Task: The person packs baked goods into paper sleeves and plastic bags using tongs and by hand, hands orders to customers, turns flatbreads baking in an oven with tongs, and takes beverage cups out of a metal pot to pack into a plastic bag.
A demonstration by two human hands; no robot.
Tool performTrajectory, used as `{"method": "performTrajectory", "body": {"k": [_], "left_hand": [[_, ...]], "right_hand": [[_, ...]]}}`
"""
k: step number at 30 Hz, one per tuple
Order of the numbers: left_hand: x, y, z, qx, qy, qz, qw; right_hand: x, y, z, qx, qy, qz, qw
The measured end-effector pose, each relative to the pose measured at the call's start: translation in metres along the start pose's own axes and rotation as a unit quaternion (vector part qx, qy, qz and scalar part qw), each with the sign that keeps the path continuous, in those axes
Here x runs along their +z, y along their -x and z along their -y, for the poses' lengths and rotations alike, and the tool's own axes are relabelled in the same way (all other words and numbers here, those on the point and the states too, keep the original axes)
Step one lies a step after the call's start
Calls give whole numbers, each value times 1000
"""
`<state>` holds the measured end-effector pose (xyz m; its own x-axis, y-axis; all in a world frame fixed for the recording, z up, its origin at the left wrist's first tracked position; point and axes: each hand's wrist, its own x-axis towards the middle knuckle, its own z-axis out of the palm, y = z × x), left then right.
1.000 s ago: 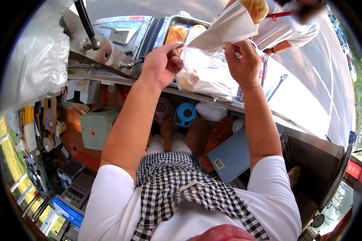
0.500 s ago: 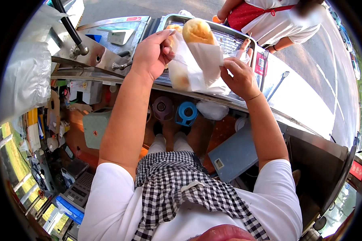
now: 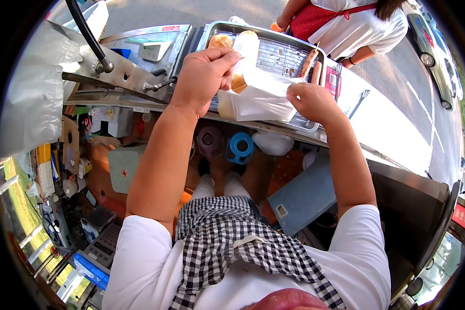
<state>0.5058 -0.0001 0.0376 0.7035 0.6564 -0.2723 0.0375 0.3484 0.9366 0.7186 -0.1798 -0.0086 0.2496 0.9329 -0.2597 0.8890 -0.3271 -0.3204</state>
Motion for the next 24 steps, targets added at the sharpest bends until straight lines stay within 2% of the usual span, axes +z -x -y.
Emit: {"method": "performTrajectory", "body": {"k": [3, 4, 7, 9, 11, 14, 18, 24], "left_hand": [[5, 20, 2, -3, -20, -2, 1000], [7, 27, 5, -6, -9, -2, 1000], [13, 43, 17, -12, 24, -16, 999], [17, 52, 25, -2, 43, -30, 999], [19, 56, 29, 5, 48, -44, 998], [21, 61, 29, 15, 65, -49, 997], [21, 66, 32, 6, 43, -44, 998], [17, 63, 28, 26, 35, -48, 998]], "right_hand": [[-14, 0, -3, 41, -120, -63, 990], [-14, -7, -3, 46, -184, -126, 974], [-24, -35, 14, 44, -204, -225, 952], [-11, -74, 11, 43, -196, -225, 953], [-1, -115, 16, 102, -139, -115, 978], [23, -171, 24, 194, -84, -2, 977], [39, -184, 44, 235, -90, 18, 968], [61, -209, 27, 247, -78, 24, 966]]}}
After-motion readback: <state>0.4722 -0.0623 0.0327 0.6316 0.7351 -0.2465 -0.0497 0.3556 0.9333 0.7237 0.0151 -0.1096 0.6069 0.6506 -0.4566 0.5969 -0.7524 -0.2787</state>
